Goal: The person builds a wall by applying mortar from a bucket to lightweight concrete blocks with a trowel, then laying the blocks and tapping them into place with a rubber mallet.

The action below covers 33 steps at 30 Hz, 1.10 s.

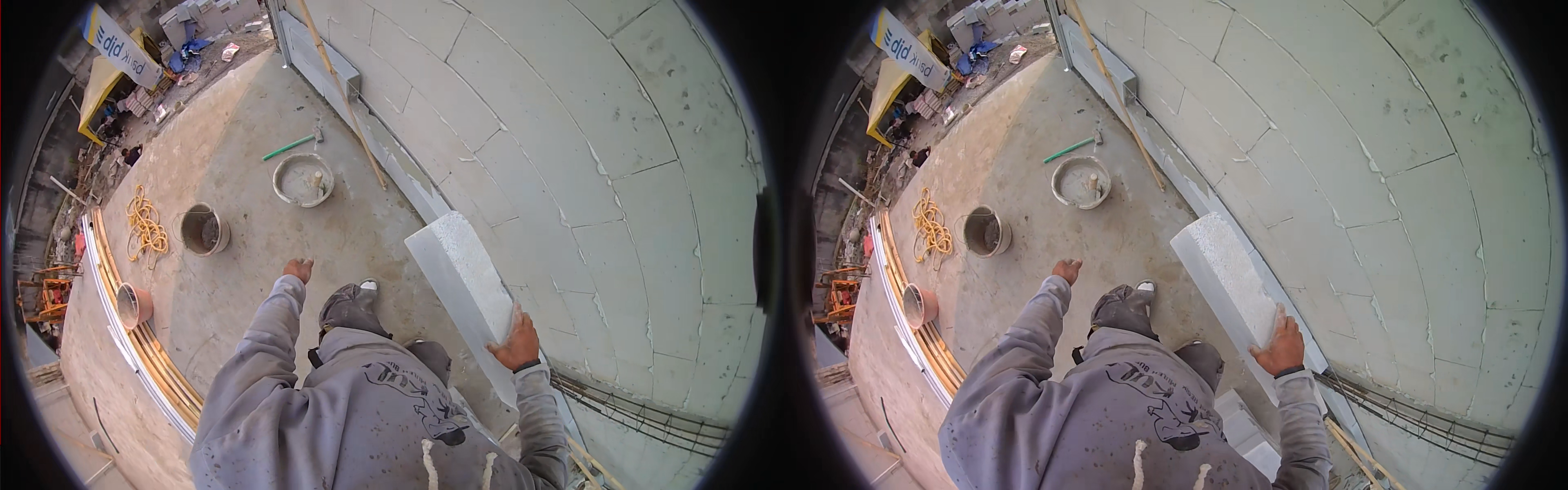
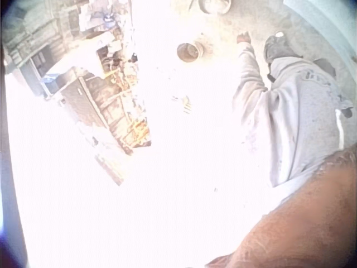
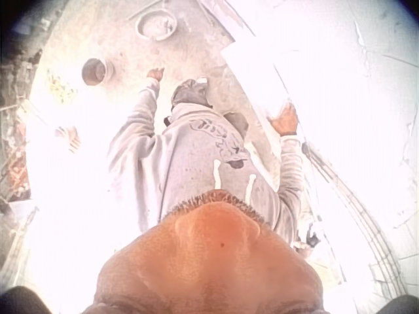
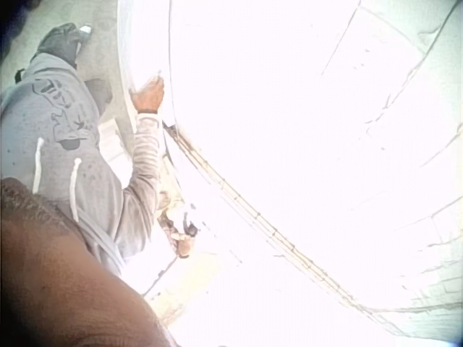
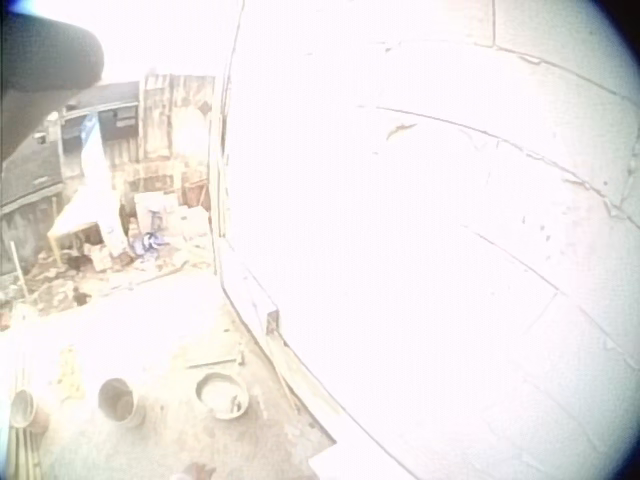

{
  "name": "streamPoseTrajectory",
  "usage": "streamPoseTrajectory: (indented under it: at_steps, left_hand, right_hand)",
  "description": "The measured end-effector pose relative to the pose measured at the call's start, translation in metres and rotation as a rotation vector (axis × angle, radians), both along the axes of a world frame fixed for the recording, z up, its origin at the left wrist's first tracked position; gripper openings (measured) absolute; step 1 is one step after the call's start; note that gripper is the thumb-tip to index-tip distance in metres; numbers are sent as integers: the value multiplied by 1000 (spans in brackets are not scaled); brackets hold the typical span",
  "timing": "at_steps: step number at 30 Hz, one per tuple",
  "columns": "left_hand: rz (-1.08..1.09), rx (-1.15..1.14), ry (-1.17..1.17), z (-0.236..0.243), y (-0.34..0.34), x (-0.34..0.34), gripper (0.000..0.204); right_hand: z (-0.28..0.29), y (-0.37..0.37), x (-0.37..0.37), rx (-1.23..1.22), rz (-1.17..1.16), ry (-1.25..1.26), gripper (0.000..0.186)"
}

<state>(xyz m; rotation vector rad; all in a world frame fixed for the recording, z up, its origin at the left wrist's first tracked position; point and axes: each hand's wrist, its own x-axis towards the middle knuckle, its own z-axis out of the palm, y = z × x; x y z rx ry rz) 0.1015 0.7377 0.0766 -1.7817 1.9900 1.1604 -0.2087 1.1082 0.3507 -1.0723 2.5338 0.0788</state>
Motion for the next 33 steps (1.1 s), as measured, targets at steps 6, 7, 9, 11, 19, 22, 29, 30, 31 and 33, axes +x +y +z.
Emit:
streamPoseTrajectory:
  at_steps: [6,7,9,11,19,22,29,30,31,33]
  left_hand:
    - [413,-161,357,-65,-111,27,33]
    - [517,-201,490,-85,-122,47,29]
    - [591,-92,558,-108,-109,16,26]
    - [657,46,626,-119,-96,-10,25]
    - [552,228,761,-103,-88,-127,37]
    - [525,332,685,-85,-134,-173,39]
    - [495,395,700,-108,-223,-260,52]
    - [447,424,677,-103,-235,-277,55]
    - [450,418,657,-115,-240,-286,55]
    - [437,399,771,-151,-248,-309,56]
  right_hand:
    - [20,-151,-57,-81,181,102,106]
    - [15,-182,-64,-124,228,110,107]
    - [8,-223,-85,-126,245,150,108]
    - [1,-270,-104,-144,261,182,109]
    - [-72,-448,-152,-50,265,105,110]
    - [-97,-483,-190,-44,268,156,111]
    - [-187,-572,-226,-92,253,191,112]
    - [-195,-580,-230,-82,242,199,112]
    - [-208,-590,-229,-94,240,170,112]
    - [-230,-609,-226,-101,226,150,112]
